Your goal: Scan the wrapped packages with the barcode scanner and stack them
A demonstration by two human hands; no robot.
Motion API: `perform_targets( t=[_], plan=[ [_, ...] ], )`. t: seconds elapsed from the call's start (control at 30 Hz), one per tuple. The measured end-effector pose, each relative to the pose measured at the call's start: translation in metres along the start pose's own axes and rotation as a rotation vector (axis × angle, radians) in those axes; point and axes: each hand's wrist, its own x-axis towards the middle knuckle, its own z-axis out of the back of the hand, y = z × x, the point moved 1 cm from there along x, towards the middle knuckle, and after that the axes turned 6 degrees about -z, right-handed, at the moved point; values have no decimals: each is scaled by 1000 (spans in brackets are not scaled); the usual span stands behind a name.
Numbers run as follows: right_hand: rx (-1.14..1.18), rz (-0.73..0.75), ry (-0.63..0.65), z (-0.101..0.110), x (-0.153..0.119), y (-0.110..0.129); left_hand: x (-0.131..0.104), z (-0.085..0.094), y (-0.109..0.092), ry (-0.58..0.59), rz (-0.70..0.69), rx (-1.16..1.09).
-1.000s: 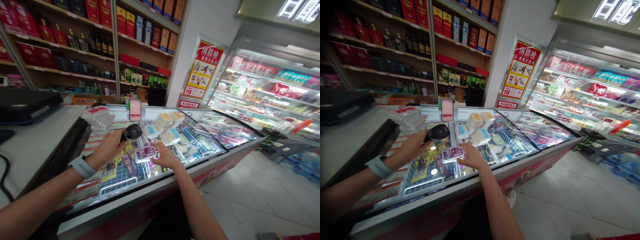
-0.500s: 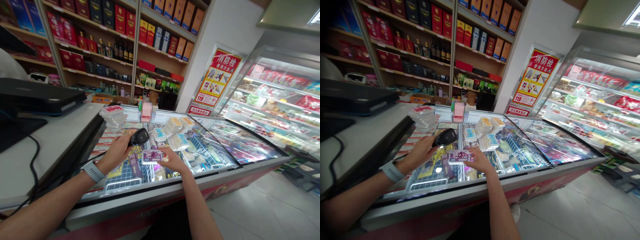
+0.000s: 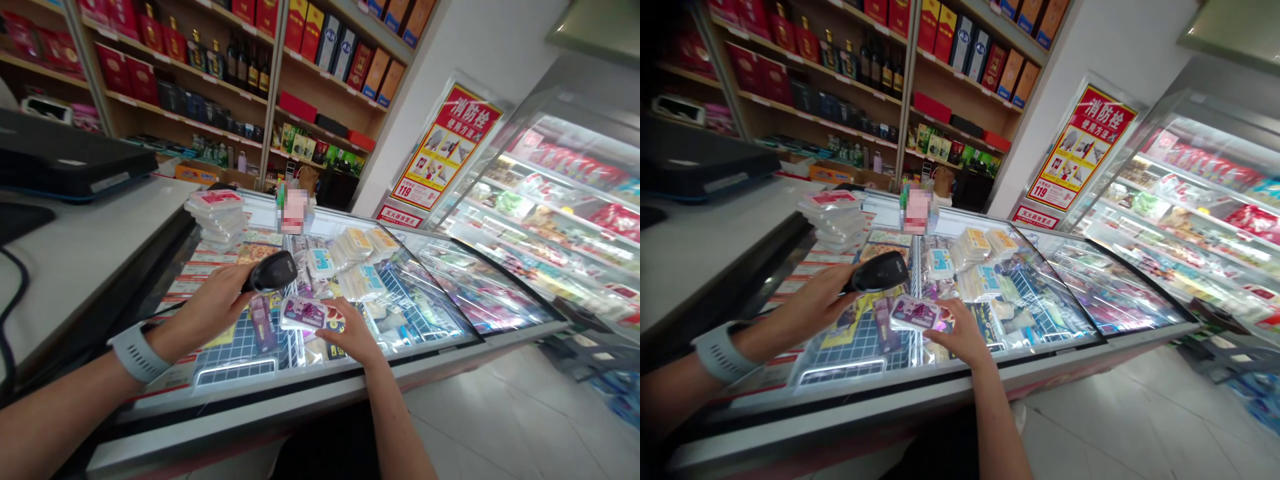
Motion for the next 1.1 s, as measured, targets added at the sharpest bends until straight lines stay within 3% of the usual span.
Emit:
perform_targets(
  t=[0.13, 0.23, 0.37, 0.47, 0.87, 1.1],
  plan=[
    [163, -137, -153, -3, 5, 0, -1, 8, -6, -21, 31, -71],
    [540, -316, -219, -8, 13, 2, -1, 14, -10, -26, 38, -129],
    [1085, -406, -214, -20, 23, 13, -2, 22, -12, 8, 64, -181],
    [1286, -426, -177, -26, 27, 20, -4, 26, -12, 1, 51, -198],
    [1525, -557, -80, -17, 44, 28, -11, 32, -34, -31, -98, -158],
    [1534, -547, -108, -14, 49, 31, -10, 29, -29, -27, -113, -114]
  ],
)
